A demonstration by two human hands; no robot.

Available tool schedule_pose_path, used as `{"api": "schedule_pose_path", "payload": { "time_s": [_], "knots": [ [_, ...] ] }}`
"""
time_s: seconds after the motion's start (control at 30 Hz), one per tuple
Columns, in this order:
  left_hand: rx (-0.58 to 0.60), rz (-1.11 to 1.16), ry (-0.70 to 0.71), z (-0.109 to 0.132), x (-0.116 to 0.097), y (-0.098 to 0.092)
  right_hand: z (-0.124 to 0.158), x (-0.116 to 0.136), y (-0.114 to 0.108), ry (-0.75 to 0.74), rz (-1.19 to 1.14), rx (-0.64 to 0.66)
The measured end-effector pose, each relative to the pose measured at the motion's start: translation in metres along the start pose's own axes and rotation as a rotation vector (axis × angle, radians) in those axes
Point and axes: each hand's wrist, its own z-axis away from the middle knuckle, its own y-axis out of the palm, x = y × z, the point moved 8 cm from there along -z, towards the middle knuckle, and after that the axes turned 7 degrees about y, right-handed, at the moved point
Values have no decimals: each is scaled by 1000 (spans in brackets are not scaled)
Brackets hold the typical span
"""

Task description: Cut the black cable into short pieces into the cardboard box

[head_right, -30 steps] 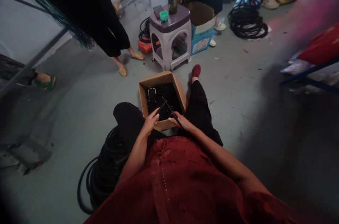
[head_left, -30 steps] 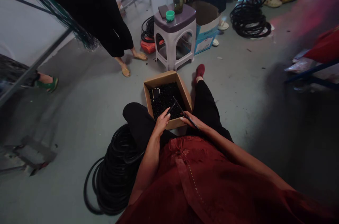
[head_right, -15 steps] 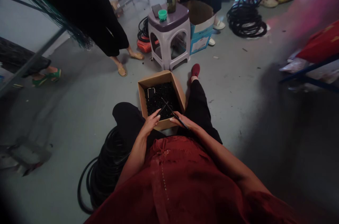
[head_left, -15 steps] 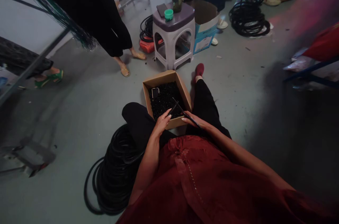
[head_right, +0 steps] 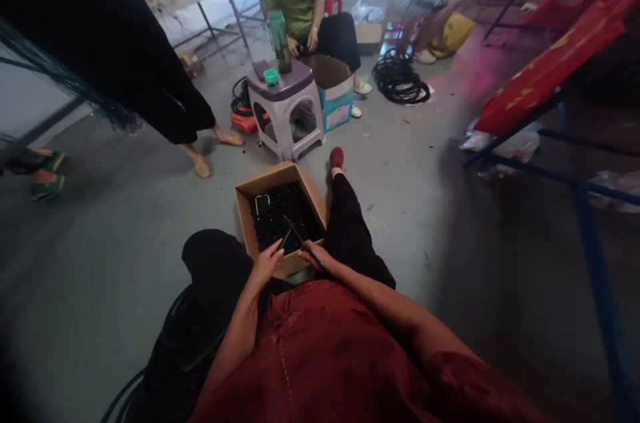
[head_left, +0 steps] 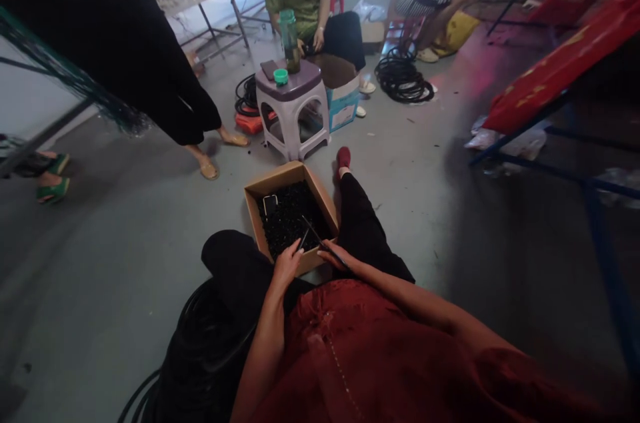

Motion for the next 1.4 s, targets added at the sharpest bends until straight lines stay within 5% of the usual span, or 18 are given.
{"api": "schedule_pose_path", "payload": {
  "time_s": [0.17, 0.4, 0.63, 1.4],
  "knots": [
    [8, -376, 7, -9, -13, -4, 1, 6, 8, 26, 45, 20],
    [59, -176, -75, -14, 0, 4, 2, 8, 14, 30, 63, 33],
    [-12, -12, -81, -16, 1, 2, 3, 12, 9, 47, 38, 65],
    [-83, 12, -92, -17, 14, 5, 2, 14, 19, 64, -62, 88]
  ]
}}
